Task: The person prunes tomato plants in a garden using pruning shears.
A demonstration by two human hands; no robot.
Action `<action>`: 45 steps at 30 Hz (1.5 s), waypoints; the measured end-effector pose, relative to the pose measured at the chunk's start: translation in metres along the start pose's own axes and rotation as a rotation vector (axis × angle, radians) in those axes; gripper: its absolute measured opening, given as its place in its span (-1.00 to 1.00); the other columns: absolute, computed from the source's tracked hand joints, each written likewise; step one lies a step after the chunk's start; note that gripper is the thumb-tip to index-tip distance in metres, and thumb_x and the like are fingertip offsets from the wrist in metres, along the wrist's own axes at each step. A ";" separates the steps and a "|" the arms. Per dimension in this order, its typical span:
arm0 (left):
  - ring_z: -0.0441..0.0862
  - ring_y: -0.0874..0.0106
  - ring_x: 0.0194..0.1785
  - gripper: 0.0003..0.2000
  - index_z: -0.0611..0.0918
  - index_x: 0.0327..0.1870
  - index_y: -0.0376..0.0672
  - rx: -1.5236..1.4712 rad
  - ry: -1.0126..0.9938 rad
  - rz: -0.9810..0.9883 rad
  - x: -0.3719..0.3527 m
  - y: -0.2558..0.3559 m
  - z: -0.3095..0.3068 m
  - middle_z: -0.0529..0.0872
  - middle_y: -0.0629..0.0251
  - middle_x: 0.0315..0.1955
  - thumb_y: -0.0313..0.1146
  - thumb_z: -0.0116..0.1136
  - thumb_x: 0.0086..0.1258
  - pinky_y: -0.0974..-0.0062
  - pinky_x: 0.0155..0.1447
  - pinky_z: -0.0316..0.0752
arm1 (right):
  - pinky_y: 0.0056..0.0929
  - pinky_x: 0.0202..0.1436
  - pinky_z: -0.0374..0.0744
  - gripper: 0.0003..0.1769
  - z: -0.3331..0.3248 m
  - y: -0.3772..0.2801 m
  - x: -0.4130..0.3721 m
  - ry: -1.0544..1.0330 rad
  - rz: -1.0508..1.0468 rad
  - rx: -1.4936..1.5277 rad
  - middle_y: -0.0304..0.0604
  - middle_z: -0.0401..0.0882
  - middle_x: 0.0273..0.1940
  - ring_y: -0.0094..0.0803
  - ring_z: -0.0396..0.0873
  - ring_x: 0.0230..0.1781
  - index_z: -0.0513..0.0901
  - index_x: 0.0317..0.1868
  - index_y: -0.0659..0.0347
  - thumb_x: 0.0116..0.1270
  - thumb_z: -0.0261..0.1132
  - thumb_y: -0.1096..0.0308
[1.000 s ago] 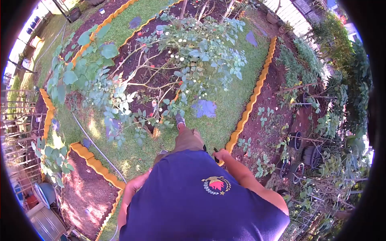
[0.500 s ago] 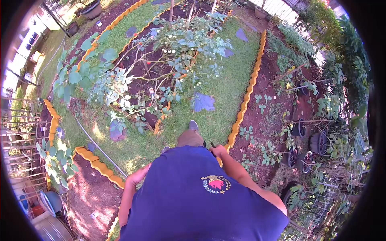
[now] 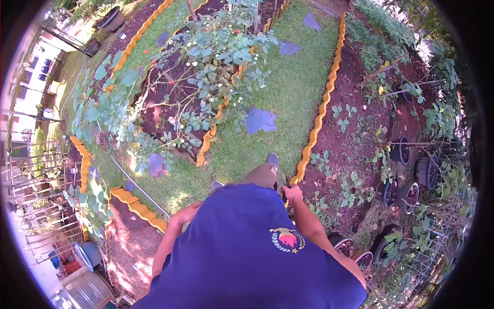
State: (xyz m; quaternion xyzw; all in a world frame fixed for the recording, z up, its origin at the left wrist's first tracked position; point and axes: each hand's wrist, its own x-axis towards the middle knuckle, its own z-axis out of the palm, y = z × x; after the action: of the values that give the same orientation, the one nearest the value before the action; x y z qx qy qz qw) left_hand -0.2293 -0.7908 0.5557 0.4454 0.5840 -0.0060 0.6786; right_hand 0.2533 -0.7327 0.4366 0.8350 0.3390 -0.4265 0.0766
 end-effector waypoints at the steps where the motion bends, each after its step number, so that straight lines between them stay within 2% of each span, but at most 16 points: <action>1: 0.56 0.22 0.36 -0.44 0.50 0.42 -0.16 0.121 0.000 -0.061 0.011 0.014 0.005 0.63 0.09 0.29 0.07 -0.08 0.62 0.32 0.45 0.39 | -0.18 0.31 0.54 -0.19 -0.003 0.021 0.017 -0.009 0.022 0.019 0.24 0.66 0.14 0.00 0.63 0.22 0.66 0.17 0.34 0.10 0.40 -0.18; 5: 0.62 0.19 0.28 -0.50 0.54 0.36 -0.15 0.054 0.028 -0.089 0.040 0.060 0.034 0.65 0.07 0.25 0.01 -0.01 0.60 0.31 0.37 0.46 | -0.20 0.27 0.56 -0.24 -0.050 0.077 0.066 -0.133 0.110 0.006 0.24 0.70 0.09 -0.02 0.65 0.20 0.72 0.07 0.37 0.09 0.40 -0.17; 9: 0.65 0.17 0.23 -0.50 0.54 0.35 -0.18 0.085 0.088 -0.126 0.036 0.135 0.050 0.66 0.03 0.23 -0.02 0.08 0.57 0.30 0.31 0.52 | -0.19 0.25 0.56 -0.22 -0.054 0.139 0.132 -0.097 0.223 -0.047 0.27 0.70 0.06 0.00 0.65 0.19 0.72 0.01 0.44 0.09 0.40 -0.19; 11: 0.67 0.16 0.21 -0.48 0.52 0.35 -0.21 0.005 0.148 -0.193 0.032 0.146 0.055 0.66 0.00 0.21 -0.02 0.14 0.54 0.29 0.28 0.54 | -0.19 0.25 0.56 -0.19 -0.079 0.138 0.148 -0.185 0.233 -0.052 0.29 0.69 0.07 0.02 0.65 0.19 0.71 0.02 0.47 0.09 0.39 -0.20; 14: 0.69 0.13 0.17 -0.42 0.51 0.35 -0.24 0.109 0.257 -0.205 0.035 0.135 0.060 0.66 -0.03 0.21 0.04 0.18 0.51 0.26 0.25 0.56 | -0.19 0.25 0.55 -0.18 -0.153 0.065 0.103 -0.147 0.187 0.049 0.29 0.69 0.07 0.02 0.65 0.18 0.70 0.06 0.47 0.08 0.40 -0.19; 16: 0.71 0.13 0.15 -0.42 0.52 0.33 -0.25 0.109 0.272 -0.258 0.033 0.127 0.065 0.68 -0.01 0.19 0.02 0.20 0.48 0.26 0.25 0.57 | -0.15 0.36 0.51 -0.15 -0.128 0.080 0.154 -0.157 0.106 -0.014 0.25 0.63 0.20 -0.01 0.59 0.29 0.63 0.21 0.35 0.10 0.36 -0.20; 17: 0.71 0.13 0.15 -0.43 0.53 0.33 -0.25 0.112 0.260 -0.291 0.031 0.121 0.067 0.68 -0.01 0.19 0.00 0.20 0.48 0.25 0.25 0.57 | -0.18 0.29 0.53 -0.20 -0.131 0.071 0.156 -0.105 0.066 0.043 0.24 0.68 0.11 0.00 0.63 0.22 0.68 0.12 0.38 0.08 0.39 -0.17; 18: 0.71 0.13 0.15 -0.44 0.53 0.32 -0.25 0.115 0.249 -0.322 0.030 0.113 0.069 0.68 -0.01 0.18 -0.01 0.20 0.48 0.25 0.26 0.57 | -0.21 0.21 0.55 -0.25 -0.139 0.050 0.148 -0.052 0.025 0.100 0.24 0.72 0.02 0.01 0.67 0.15 0.73 0.02 0.41 0.05 0.41 -0.14; 23: 0.71 0.14 0.17 -0.52 0.57 0.27 -0.27 0.046 0.297 -0.284 0.033 0.021 0.081 0.72 -0.03 0.12 -0.11 0.17 0.47 0.27 0.26 0.56 | -0.15 0.30 0.53 -0.26 -0.141 0.009 0.149 -0.128 -0.083 0.130 0.13 0.71 0.10 -0.01 0.65 0.20 0.69 0.13 0.24 0.11 0.35 -0.18; 27: 0.70 0.13 0.17 -0.55 0.60 0.23 -0.27 -0.030 0.347 -0.254 0.017 0.028 0.086 0.73 -0.06 0.09 -0.13 0.16 0.46 0.30 0.26 0.56 | -0.14 0.24 0.56 -0.30 -0.114 0.008 0.140 -0.145 -0.068 0.083 0.16 0.72 0.07 -0.01 0.68 0.15 0.72 0.06 0.28 0.12 0.36 -0.16; 29: 0.71 0.14 0.16 -0.55 0.61 0.20 -0.28 -0.053 0.392 -0.234 0.019 -0.006 0.091 0.74 -0.06 0.06 -0.13 0.17 0.45 0.31 0.25 0.57 | -0.15 0.25 0.56 -0.28 -0.101 0.015 0.124 -0.143 -0.044 0.028 0.17 0.71 0.09 -0.02 0.67 0.16 0.71 0.09 0.29 0.13 0.36 -0.17; 33: 0.74 0.18 0.11 -0.55 0.63 0.19 -0.27 -0.202 0.547 -0.139 0.037 -0.125 0.123 0.77 -0.03 -0.02 -0.11 0.18 0.45 0.32 0.20 0.58 | -0.19 0.33 0.53 -0.20 -0.069 0.026 0.061 -0.159 -0.033 -0.155 0.19 0.66 0.17 -0.05 0.63 0.24 0.65 0.20 0.32 0.17 0.36 -0.21; 36: 0.75 0.15 0.07 -0.49 0.63 0.20 -0.27 -0.544 0.521 0.006 0.080 -0.276 0.169 0.79 -0.02 -0.05 -0.02 0.17 0.44 0.27 0.17 0.58 | -0.23 0.37 0.51 -0.13 -0.038 0.046 0.026 -0.137 -0.138 -0.346 0.21 0.59 0.26 -0.08 0.58 0.31 0.58 0.30 0.32 0.19 0.35 -0.23; 40: 0.74 0.11 0.05 -0.44 0.67 0.11 -0.27 -0.113 0.413 -0.311 0.035 -0.319 0.213 0.79 -0.05 -0.07 0.09 0.22 0.37 0.20 0.14 0.56 | -0.26 0.36 0.52 -0.11 0.018 0.107 0.091 -0.150 -0.232 -0.442 0.22 0.57 0.28 -0.07 0.57 0.32 0.55 0.34 0.31 0.17 0.38 -0.22; 42: 0.74 0.10 0.05 -0.45 0.68 0.06 -0.27 -0.146 0.342 -0.229 0.030 -0.332 0.216 0.79 -0.06 -0.08 0.10 0.25 0.34 0.19 0.13 0.56 | -0.24 0.33 0.54 -0.16 0.002 0.085 0.070 -0.115 -0.257 -0.546 0.21 0.61 0.24 -0.06 0.60 0.29 0.61 0.26 0.31 0.16 0.38 -0.20; 45: 0.74 0.11 0.04 -0.46 0.71 -0.02 -0.26 -0.276 0.263 0.003 0.020 -0.306 0.194 0.79 -0.08 -0.09 0.11 0.30 0.31 0.18 0.12 0.56 | -0.23 0.21 0.60 -0.27 -0.034 0.031 0.030 -0.092 -0.024 -0.148 0.17 0.73 0.06 -0.05 0.69 0.14 0.71 0.11 0.32 0.16 0.38 -0.17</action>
State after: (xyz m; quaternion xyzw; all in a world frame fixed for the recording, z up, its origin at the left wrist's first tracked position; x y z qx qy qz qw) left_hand -0.2319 -1.0839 0.3410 0.3459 0.6624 0.1336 0.6509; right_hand 0.3077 -0.7272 0.4302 0.8026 0.3756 -0.4391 0.1486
